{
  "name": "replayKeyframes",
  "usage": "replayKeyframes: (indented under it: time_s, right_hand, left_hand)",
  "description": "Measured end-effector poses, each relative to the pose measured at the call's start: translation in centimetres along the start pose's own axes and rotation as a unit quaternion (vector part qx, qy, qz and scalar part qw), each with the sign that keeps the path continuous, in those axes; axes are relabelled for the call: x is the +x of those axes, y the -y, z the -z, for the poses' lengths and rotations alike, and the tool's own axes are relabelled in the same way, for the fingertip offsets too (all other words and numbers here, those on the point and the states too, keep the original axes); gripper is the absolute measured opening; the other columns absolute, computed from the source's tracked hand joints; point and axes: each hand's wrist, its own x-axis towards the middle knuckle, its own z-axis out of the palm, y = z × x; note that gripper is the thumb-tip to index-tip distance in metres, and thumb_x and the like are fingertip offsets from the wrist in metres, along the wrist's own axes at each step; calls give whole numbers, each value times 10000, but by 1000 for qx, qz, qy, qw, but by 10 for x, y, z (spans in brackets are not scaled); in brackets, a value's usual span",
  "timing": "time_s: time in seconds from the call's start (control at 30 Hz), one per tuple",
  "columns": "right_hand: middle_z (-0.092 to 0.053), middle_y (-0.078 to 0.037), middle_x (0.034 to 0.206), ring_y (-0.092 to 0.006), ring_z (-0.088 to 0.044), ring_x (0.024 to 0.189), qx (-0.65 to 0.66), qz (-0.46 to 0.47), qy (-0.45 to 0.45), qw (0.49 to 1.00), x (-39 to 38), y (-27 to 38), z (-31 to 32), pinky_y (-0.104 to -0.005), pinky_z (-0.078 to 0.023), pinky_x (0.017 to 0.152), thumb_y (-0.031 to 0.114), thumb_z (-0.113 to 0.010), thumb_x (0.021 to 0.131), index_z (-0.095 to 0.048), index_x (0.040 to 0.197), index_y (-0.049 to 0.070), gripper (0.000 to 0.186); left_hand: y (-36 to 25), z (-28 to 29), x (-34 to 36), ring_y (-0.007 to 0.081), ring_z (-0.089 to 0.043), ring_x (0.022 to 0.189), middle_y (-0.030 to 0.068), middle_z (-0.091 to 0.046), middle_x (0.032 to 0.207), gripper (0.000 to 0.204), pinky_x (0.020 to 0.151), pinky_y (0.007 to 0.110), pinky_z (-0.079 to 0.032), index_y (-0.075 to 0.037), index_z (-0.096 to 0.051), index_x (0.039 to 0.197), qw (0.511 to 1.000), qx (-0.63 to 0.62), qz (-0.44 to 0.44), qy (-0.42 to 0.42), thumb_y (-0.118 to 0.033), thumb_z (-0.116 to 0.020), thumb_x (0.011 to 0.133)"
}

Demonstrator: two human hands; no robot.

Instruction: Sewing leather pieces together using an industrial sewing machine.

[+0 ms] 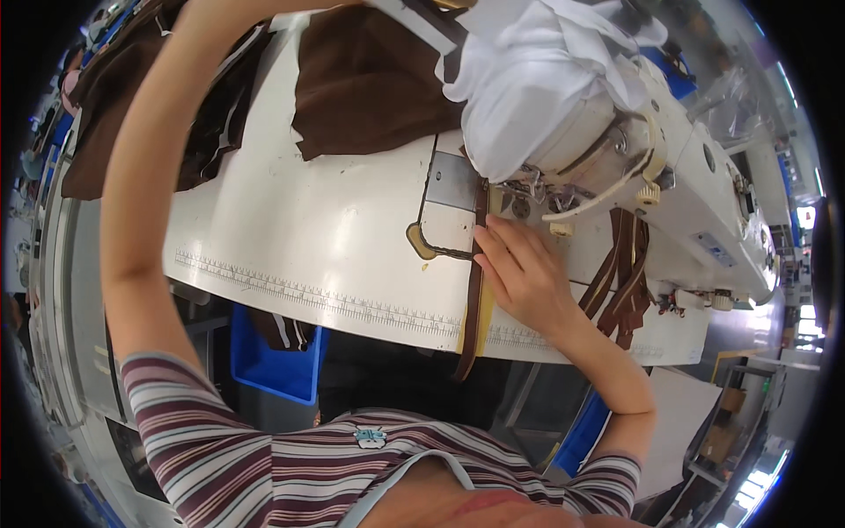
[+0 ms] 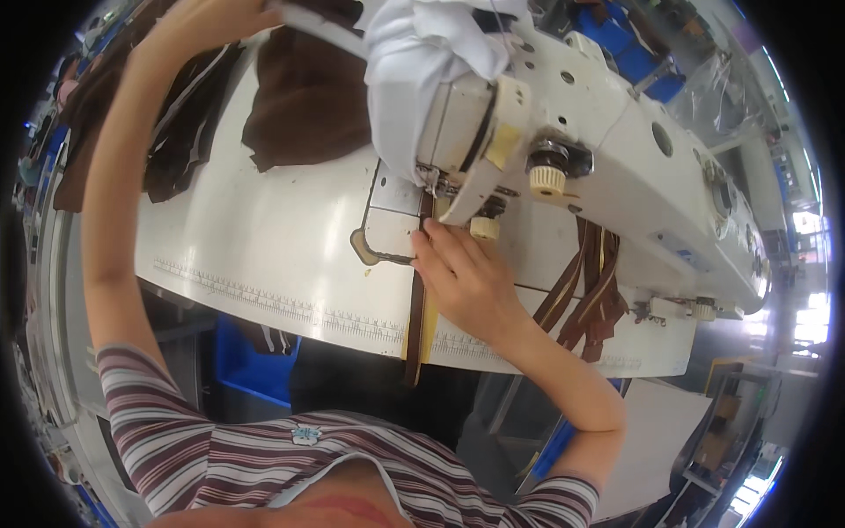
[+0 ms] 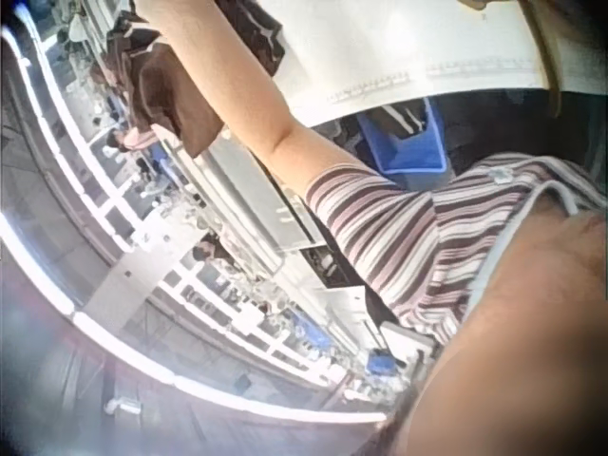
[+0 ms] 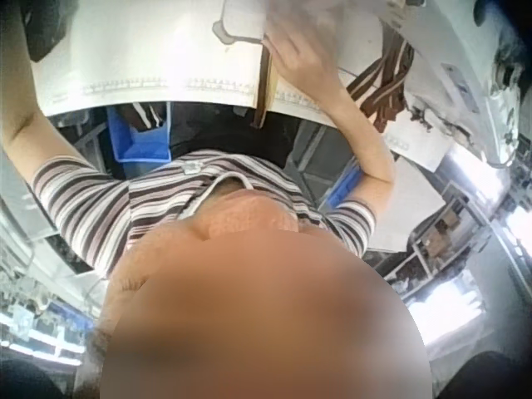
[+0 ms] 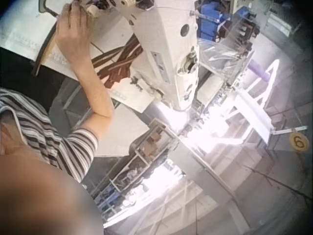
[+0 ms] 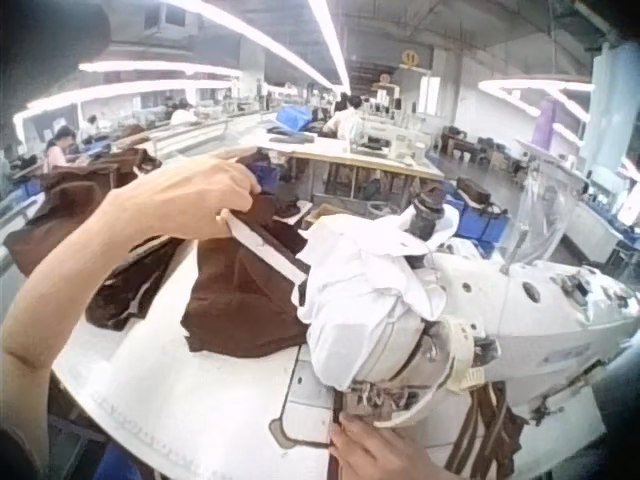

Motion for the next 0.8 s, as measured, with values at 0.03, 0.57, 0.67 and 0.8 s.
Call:
replayKeyframes:
  time_s: [0.03, 0.57, 0.67, 0.8]
  right_hand:
    - [-585, -149, 1150, -270, -609, 930, -17, 13, -39, 999, -4, 0, 2, -347, -497, 797, 140, -678, 809, -602, 1131, -6, 362]
    - [-623, -149, 1027, -257, -657, 889, -44, 139, -97, 985, 2, -7, -13, -317, -558, 712, 47, -679, 707, -672, 947, -17, 248]
    - [-641, -128, 990, -239, -652, 893, -76, 131, -109, 982, -1, -17, -19, -307, -555, 690, 48, -672, 705, -677, 938, -6, 240]
    - [-653, -107, 984, -204, -644, 904, -91, 79, -81, 989, -6, -17, -24, -264, -525, 580, 62, -655, 693, -680, 912, 8, 227]
  left_hand:
    - [-23, -26, -22, 313, -592, 752, 111, -602, 819, 232, 702, 383, -495, -36, -586, 894, 992, -47, -1, -113, 34, -592, 674]
    - [-146, -128, -32, 266, -535, 985, 98, -651, 922, 246, 828, 374, -448, -53, -625, 1066, 912, -377, -151, 49, -59, -622, 820]
    - [-154, -149, -28, 269, -556, 932, 89, -651, 865, 200, 811, 378, -452, -53, -631, 999, 892, -446, -76, 17, -48, -649, 800]
    - [-170, -153, -35, 252, -568, 861, 59, -641, 824, 67, 786, 361, -447, -54, -629, 835, 896, -436, -2, -86, -36, -665, 783]
